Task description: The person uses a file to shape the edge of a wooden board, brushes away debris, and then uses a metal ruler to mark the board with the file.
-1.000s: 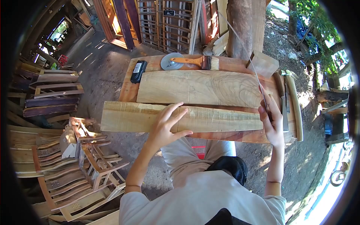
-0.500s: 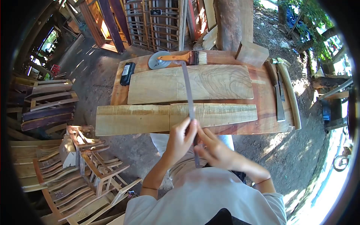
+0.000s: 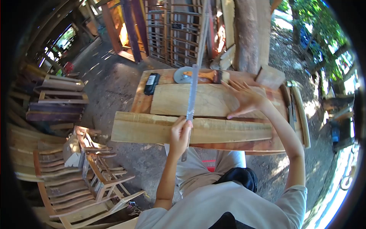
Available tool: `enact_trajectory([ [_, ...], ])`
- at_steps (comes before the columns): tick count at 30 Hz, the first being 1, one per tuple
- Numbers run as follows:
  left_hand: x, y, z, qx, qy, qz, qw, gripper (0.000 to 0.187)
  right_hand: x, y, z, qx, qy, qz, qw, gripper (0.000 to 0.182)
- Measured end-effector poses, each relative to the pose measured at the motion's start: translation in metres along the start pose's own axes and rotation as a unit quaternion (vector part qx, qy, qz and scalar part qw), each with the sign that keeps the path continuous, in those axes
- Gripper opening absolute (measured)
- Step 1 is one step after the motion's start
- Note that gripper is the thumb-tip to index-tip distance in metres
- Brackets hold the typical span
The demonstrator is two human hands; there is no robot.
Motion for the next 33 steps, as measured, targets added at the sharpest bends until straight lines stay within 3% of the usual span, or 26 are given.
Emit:
enact_trajectory([
  [3, -0.003, -0.002, -0.004, -0.014, 0.027, 0.023, 0.999, 0.025, -0.017, -0.007, -0.008, -0.037, 0.013, -0.045, 0.998, 0.140],
  [5, -0.002, -0.003, -0.003, -0.002, 0.022, 0.010, 1.000, 0.025, -0.017, -0.009, -0.007, -0.011, -0.003, -0.068, 0.998, 0.140],
  [8, 0.000, -0.001, -0.001, 0.003, 0.018, -0.007, 1.000, 0.026, -0.014, -0.012, -0.009, -0.029, 0.009, 0.009, 0.999, 0.140],
  [12, -0.007, -0.005, -0.004, 0.019, 0.025, -0.014, 0.999, 0.027, -0.023, -0.040, -0.017, 0.061, -0.030, -0.005, 0.998, 0.138],
  [14, -0.009, -0.005, -0.004, 0.023, 0.030, -0.012, 0.999, 0.028, -0.031, -0.068, -0.027, 0.177, -0.057, -0.021, 0.982, 0.137],
  [17, -0.008, -0.004, -0.005, 0.016, 0.029, -0.019, 0.999, 0.029, -0.031, -0.080, -0.024, 0.213, -0.055, -0.006, 0.975, 0.137],
  [25, -0.002, -0.004, -0.004, 0.022, 0.042, -0.020, 0.999, 0.026, -0.027, -0.060, 0.062, 0.213, -0.075, 0.070, 0.972, 0.134],
  [26, -0.002, -0.004, -0.004, 0.026, 0.034, -0.024, 0.999, 0.026, -0.029, -0.057, 0.075, 0.171, -0.065, 0.112, 0.977, 0.137],
  [33, -0.004, -0.006, -0.003, 0.026, 0.026, -0.012, 0.999, 0.026, -0.021, -0.029, 0.119, 0.152, -0.102, 0.099, 0.978, 0.134],
])
Point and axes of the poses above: each hand's wrist, its own z-axis towards the middle knuckle, its own y-axis out of the palm, x = y × z, the point moved 7 cm from there along z, towards the middle knuckle, and after that the axes turned 4 degrees about y, right-handed, at the moved point
